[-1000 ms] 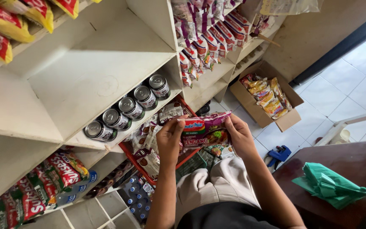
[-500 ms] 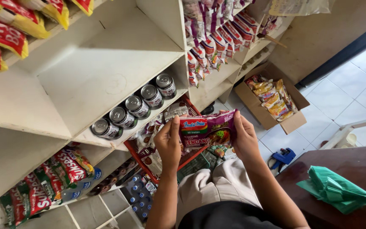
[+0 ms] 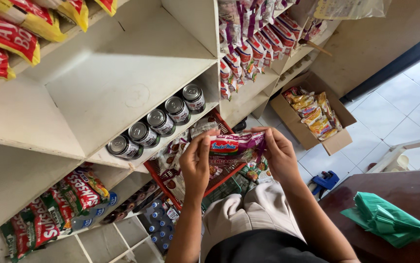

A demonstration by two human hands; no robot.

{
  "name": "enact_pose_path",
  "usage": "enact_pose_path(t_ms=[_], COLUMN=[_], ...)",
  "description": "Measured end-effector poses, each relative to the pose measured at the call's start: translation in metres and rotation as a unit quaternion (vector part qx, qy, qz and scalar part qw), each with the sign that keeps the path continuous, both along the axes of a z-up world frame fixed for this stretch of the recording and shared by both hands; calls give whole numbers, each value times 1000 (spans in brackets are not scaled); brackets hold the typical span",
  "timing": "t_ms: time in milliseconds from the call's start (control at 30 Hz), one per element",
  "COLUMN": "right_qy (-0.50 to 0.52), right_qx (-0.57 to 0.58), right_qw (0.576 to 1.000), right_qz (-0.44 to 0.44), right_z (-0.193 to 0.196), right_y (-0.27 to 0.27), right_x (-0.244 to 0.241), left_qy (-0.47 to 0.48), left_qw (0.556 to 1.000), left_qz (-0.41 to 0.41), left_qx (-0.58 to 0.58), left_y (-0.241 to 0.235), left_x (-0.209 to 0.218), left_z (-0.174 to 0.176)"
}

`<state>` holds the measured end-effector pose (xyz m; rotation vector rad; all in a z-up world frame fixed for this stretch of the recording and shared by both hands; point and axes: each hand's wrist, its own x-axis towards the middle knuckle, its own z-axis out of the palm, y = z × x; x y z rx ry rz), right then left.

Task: The person picks up a red basket filled with noodle packets and carries it to a shelf. They then take several noodle packets from the basket one by one, inspect them, and arrange them on the shelf.

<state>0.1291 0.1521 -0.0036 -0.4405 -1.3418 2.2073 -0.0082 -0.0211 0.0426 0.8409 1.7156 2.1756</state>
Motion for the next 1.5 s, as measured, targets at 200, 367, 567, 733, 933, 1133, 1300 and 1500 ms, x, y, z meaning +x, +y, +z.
enact_pose_path(t_ms=[200, 367, 567, 733, 933, 1133, 1300, 1500], right_qy=[35, -27, -81, -145, -245, -112, -191, -191], right_qx=[-27, 11, 556, 719, 704, 332, 252, 269], right_qw=[997, 997, 817, 679, 661, 936, 948, 935], right_qz=[-59, -76, -134, -23, -79, -41, -42, -129], right_z=[-17, 1, 34, 30, 16, -7, -14, 13], right_y=[-2, -8, -27, -36, 1, 13, 19, 33], right_x=[0, -8, -8, -17, -1, 13, 24, 29], left_qy=[11, 23, 62, 52, -19, -100, -117, -156], left_qw=[999, 992, 986, 989, 991, 993, 991, 988], left_qz=[9, 84, 100, 107, 116, 64, 68, -14], left_qx=[-44, -89, -120, -84, -57, -11, -1, 5], left_y=[-1, 4, 12, 17, -3, 13, 31, 52], left_x=[1, 8, 15, 13, 3, 2, 9, 9], left_z=[1, -8, -16, -27, -34, -44, -27, -15])
